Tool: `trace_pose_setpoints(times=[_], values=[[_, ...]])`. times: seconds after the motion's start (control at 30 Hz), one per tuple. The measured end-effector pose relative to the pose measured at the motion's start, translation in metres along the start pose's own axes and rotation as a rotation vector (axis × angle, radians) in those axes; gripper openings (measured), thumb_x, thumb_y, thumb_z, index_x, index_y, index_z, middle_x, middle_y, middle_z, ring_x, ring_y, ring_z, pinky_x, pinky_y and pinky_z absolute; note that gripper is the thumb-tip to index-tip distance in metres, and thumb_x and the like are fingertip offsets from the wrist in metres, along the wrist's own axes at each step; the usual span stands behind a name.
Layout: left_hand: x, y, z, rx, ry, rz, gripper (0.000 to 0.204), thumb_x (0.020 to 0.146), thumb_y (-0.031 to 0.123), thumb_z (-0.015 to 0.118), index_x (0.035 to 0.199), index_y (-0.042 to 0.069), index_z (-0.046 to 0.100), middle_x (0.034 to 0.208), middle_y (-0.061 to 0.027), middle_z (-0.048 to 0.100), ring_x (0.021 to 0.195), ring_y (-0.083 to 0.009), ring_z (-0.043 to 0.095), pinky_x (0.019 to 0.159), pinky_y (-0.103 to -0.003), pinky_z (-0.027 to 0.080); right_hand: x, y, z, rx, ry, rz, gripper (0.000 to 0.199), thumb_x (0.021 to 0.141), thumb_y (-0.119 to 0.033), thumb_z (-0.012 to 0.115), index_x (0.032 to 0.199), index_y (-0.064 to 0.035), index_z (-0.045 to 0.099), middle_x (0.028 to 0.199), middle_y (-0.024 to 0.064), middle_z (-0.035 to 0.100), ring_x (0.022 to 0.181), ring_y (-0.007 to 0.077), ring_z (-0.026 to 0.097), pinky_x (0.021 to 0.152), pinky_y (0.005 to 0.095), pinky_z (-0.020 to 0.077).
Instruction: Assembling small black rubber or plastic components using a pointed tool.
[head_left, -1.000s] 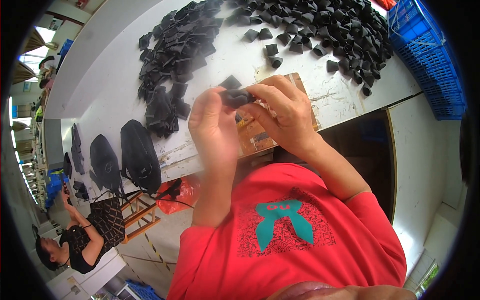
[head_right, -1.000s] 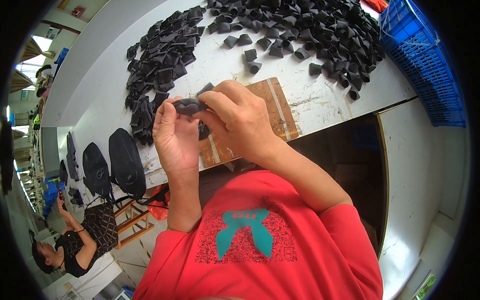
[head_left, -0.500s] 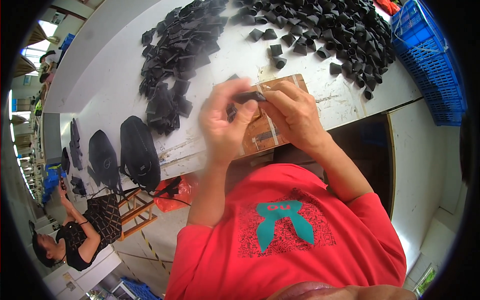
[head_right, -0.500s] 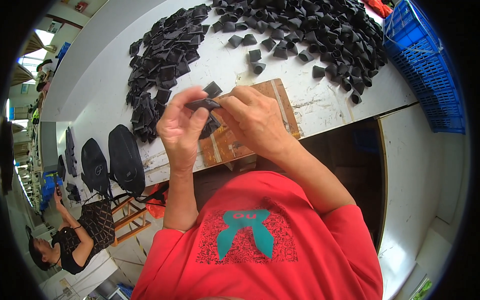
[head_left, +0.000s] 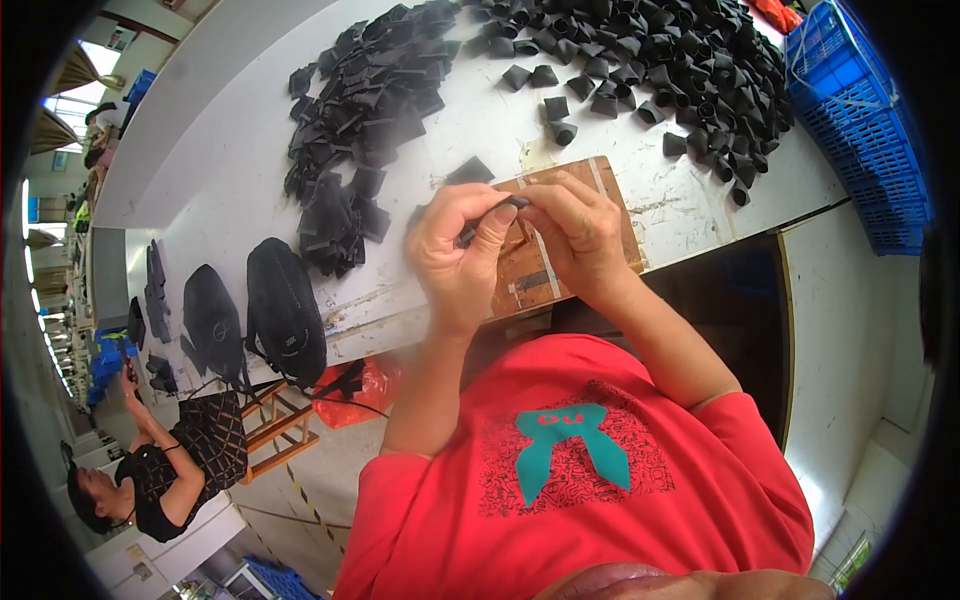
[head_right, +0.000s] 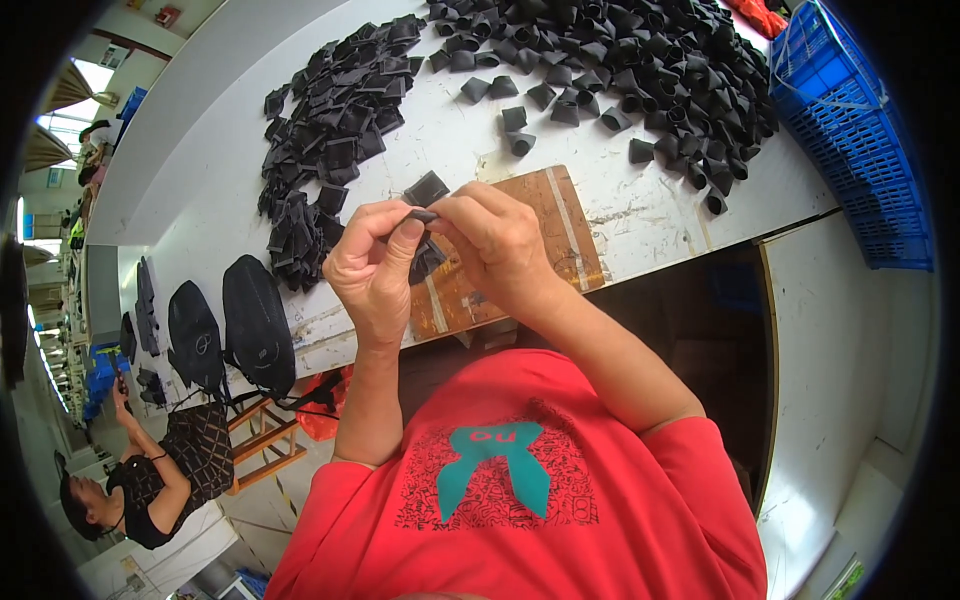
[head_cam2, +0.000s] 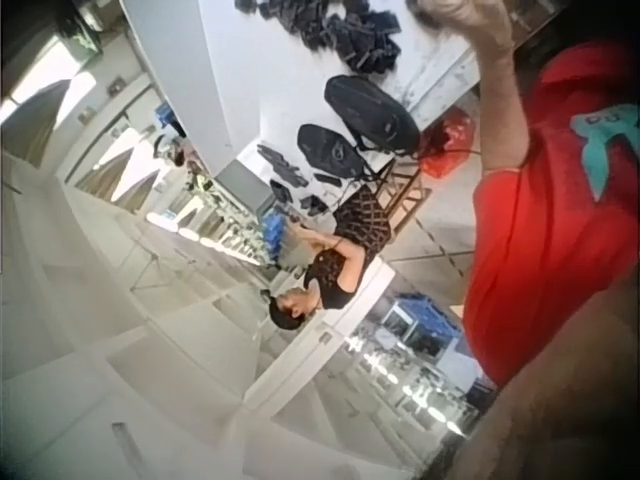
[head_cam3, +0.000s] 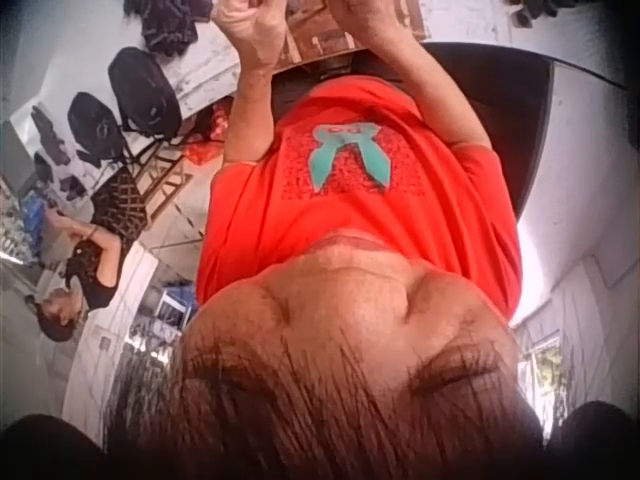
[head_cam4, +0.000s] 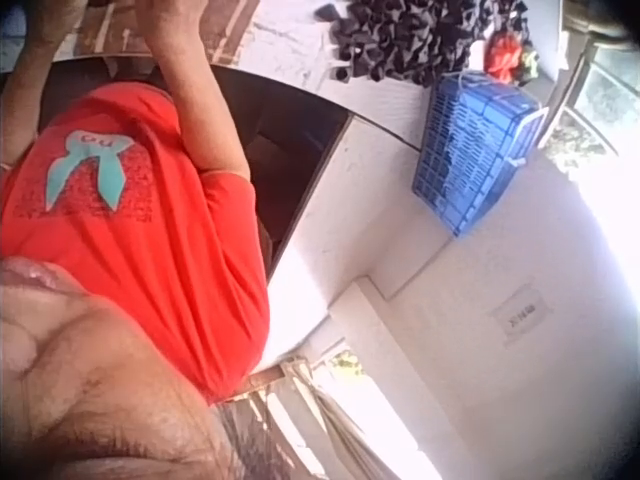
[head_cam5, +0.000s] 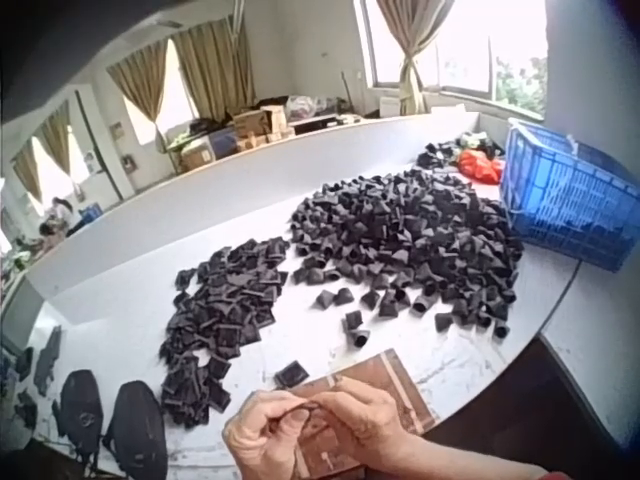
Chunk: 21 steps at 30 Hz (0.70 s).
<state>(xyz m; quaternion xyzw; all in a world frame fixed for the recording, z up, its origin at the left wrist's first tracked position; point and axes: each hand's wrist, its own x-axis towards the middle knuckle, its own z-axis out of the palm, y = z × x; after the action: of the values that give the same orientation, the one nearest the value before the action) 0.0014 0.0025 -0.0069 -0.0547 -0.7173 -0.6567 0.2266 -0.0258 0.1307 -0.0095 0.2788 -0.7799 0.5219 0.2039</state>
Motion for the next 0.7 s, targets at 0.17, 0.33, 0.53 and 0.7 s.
trace_pose_setpoints(times=[0.17,0.33,0.53,0.7], values=[[0.002,-0.004,0.000,0.104,-0.046,0.111,0.008,0.075,0.003,0.062,0.081,0.000,0.059,0.077,-0.0080,0.059,0.067,-0.0142,0.056,0.060,-0.023,0.044,-0.014,0.010,0.006,0.088,-0.040,0.090,0.015,0.073,-0.001,0.060,0.088,-0.0031,0.059,0.067,0.0081,0.053,0.058,0.0230,0.054,0.051,0.0300,0.0425],[-0.008,-0.013,-0.001,0.186,-0.026,0.012,0.009,0.076,0.003,0.061,0.083,0.002,0.058,0.074,-0.0080,0.061,0.062,-0.0161,0.058,0.058,-0.024,0.044,-0.012,0.000,-0.013,0.320,-0.142,0.473,0.017,0.072,-0.001,0.060,0.089,-0.0027,0.059,0.067,0.0078,0.053,0.056,0.0226,0.054,0.050,0.0285,0.0426],[-0.008,-0.033,-0.009,0.188,-0.064,-0.030,0.013,0.081,0.006,0.059,0.090,-0.002,0.057,0.071,-0.0034,0.061,0.063,-0.0065,0.056,0.059,-0.020,0.046,0.017,0.002,-0.017,-0.113,-0.164,-0.084,0.007,0.071,-0.002,0.062,0.077,-0.0025,0.059,0.068,0.0081,0.053,0.052,0.0202,0.052,0.048,0.0290,0.0409],[0.015,-0.100,-0.013,0.553,-0.011,-0.156,0.013,0.076,0.008,0.057,0.085,-0.002,0.057,0.081,-0.0119,0.059,0.069,-0.0193,0.057,0.064,-0.029,0.046,0.055,0.030,-0.051,0.572,0.135,0.599,0.028,0.084,-0.026,0.054,0.085,0.0005,0.062,0.066,0.0016,0.057,0.060,0.0065,0.051,0.053,0.0208,0.0400]])
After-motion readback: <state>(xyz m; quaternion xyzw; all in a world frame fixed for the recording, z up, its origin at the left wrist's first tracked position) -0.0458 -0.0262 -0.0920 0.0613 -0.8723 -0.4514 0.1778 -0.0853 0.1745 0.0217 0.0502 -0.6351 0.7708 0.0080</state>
